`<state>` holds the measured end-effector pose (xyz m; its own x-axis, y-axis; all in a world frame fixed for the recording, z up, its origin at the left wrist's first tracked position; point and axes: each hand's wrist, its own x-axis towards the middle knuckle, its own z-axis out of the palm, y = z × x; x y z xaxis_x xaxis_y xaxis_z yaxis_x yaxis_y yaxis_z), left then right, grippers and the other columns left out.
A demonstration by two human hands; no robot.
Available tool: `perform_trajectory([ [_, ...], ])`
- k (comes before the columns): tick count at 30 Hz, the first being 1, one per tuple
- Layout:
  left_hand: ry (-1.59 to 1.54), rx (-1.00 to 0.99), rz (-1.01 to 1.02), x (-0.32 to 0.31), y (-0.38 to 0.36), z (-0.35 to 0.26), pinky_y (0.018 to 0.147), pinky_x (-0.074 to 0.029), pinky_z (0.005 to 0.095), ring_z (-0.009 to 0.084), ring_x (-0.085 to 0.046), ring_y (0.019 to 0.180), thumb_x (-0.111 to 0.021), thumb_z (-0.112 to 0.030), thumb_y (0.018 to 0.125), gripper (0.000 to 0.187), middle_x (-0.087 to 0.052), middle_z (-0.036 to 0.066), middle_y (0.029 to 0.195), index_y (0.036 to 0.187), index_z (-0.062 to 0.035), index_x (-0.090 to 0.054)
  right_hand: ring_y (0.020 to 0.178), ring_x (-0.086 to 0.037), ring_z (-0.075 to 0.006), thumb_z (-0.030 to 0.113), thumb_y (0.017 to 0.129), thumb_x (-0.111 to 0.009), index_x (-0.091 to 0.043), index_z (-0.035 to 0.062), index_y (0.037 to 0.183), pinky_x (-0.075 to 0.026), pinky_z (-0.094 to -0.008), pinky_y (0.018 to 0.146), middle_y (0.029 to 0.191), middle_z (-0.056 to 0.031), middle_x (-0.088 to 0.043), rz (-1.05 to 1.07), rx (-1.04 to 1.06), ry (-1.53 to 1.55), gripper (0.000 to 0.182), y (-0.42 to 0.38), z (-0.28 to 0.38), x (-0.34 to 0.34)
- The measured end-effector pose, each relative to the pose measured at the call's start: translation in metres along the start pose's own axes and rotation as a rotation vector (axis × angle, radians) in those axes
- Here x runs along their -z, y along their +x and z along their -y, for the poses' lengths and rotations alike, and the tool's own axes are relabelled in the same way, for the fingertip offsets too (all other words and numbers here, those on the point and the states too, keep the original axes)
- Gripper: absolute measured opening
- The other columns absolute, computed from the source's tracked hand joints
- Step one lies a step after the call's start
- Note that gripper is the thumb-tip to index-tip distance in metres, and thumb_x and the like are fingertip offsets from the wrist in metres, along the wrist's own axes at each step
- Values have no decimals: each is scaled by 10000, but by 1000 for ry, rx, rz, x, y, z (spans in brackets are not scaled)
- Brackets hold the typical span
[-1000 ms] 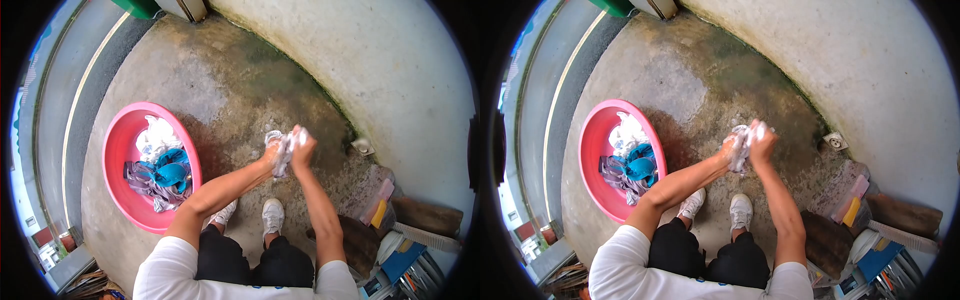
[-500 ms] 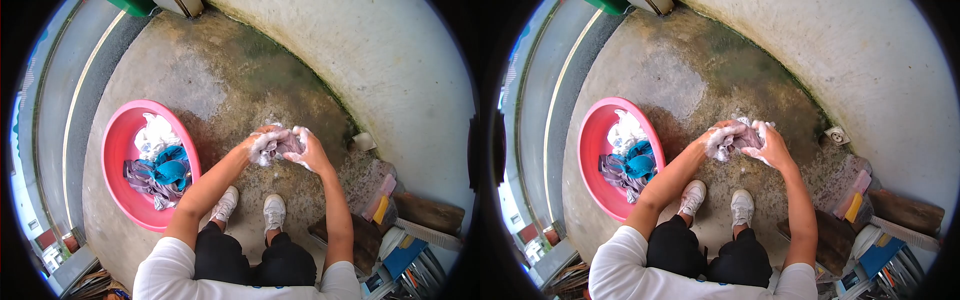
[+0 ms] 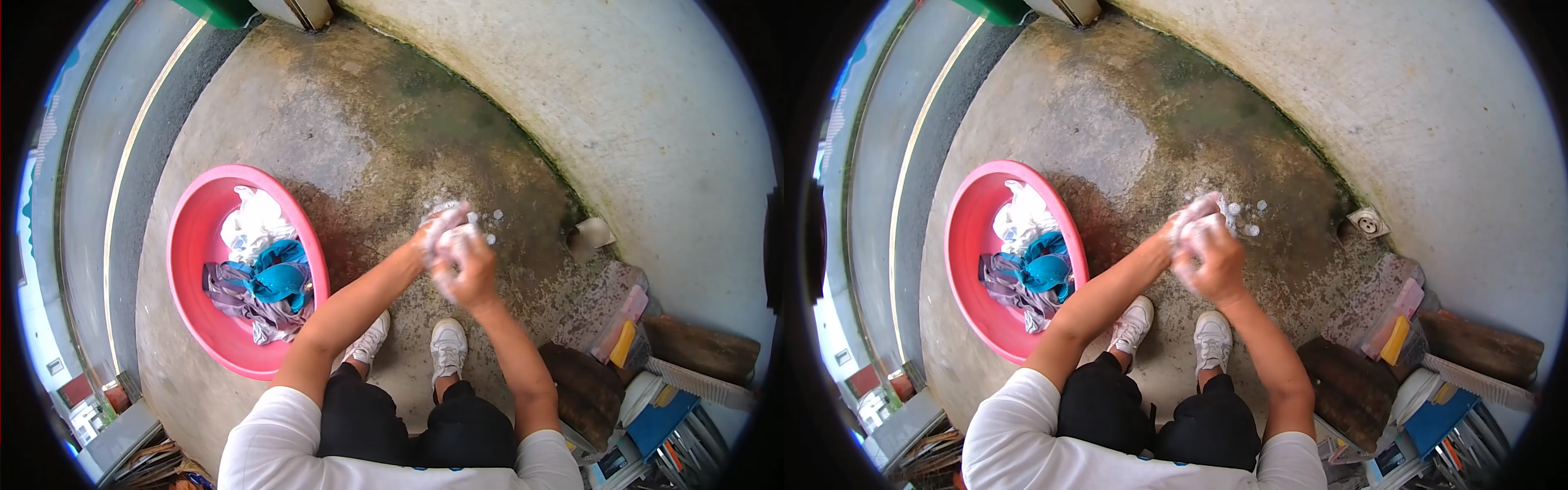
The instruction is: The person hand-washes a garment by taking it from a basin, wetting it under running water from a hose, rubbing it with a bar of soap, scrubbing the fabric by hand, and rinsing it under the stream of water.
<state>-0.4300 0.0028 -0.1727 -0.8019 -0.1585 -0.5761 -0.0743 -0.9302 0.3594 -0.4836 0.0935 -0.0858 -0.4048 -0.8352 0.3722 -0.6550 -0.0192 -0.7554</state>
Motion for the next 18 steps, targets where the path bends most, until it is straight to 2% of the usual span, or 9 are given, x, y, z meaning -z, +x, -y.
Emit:
perform_trajectory([
  [1, 114, -28, -183, -11, -6, 3, 508, -455, 298, 123, -535, 610, -543, -365, 888, 264, -557, 20, 684, 828, -111, -583, 672, -595, -252, 33, 682, -610, -605, 84, 728, -492, -348, 599, 741, -79, -562, 67, 18, 13, 69, -3, 9, -5],
  [2, -97, -10, -30, 6, 3, 17, 542, -475, 295, 153, -556, 634, -586, -254, 873, 164, -569, 42, 720, 856, -90, -584, 644, -596, -238, 112, 669, -663, -595, 86, 699, -480, -347, 570, 688, -77, -559, 31, 121, -110, 78, -11, -3, -16],
  [6, -222, -58, -308, -36, -9, 16, 568, -494, 291, 174, -586, 694, -537, -199, 893, 144, -585, 52, 798, 895, -64, -587, 619, -593, -229, 163, 644, -683, -583, 80, 671, -467, -339, 542, 649, -81, -557, -211, -182, -43, 133, -2, -64, -14],
  [9, -271, -274, -72, -7, 13, 23, 580, -523, 288, 137, -585, 740, -515, -213, 910, 159, -605, 39, 837, 985, -88, -579, 588, -584, -249, 139, 672, -668, -573, 55, 671, -452, -340, 517, 633, -107, -552, -291, -80, -118, 128, 12, -47, -23],
  [11, 115, -394, -12, 21, 27, 43, 589, -498, 270, 123, -579, 737, -481, -245, 928, 195, -599, 21, 817, 984, -92, -589, 575, -577, -276, 125, 701, -661, -560, 37, 668, -448, -344, 521, 633, -133, -549, -291, 19, -96, 139, 16, -41, -28],
  [13, -113, -140, -314, -51, -13, 2, 619, -486, 263, 118, -567, 727, -466, -246, 935, 205, -583, 12, 785, 982, -96, -596, 597, -592, -275, 160, 706, -668, -555, 63, 638, -483, -330, 580, 652, -124, -567, -87, -276, -186, 163, 10, -78, -14],
  [14, -122, -130, -266, -29, 5, 20, 617, -478, 255, 119, -554, 680, -479, -243, 927, 199, -559, 2, 744, 953, -91, -603, 569, -578, -283, 144, 722, -658, -562, 57, 648, -459, -346, 544, 661, -125, -574, -101, -347, -179, 149, 12, -86, -9],
  [16, -232, -245, -111, -21, -4, 14, 527, -447, 262, 110, -526, 604, -481, -211, 921, 177, -568, 8, 726, 845, -94, -590, 536, -549, -286, 99, 775, -626, -543, 25, 651, -421, -360, 502, 627, -149, -543, -258, -54, -72, 167, 33, -11, -9],
  [18, -244, -250, -124, -22, -9, 14, 476, -426, 270, 113, -511, 559, -476, -188, 913, 190, -560, 11, 693, 780, -98, -578, 536, -544, -309, 94, 794, -617, -539, 0, 656, -418, -360, 503, 620, -163, -540, -263, -111, -83, 184, 31, -5, -17],
])
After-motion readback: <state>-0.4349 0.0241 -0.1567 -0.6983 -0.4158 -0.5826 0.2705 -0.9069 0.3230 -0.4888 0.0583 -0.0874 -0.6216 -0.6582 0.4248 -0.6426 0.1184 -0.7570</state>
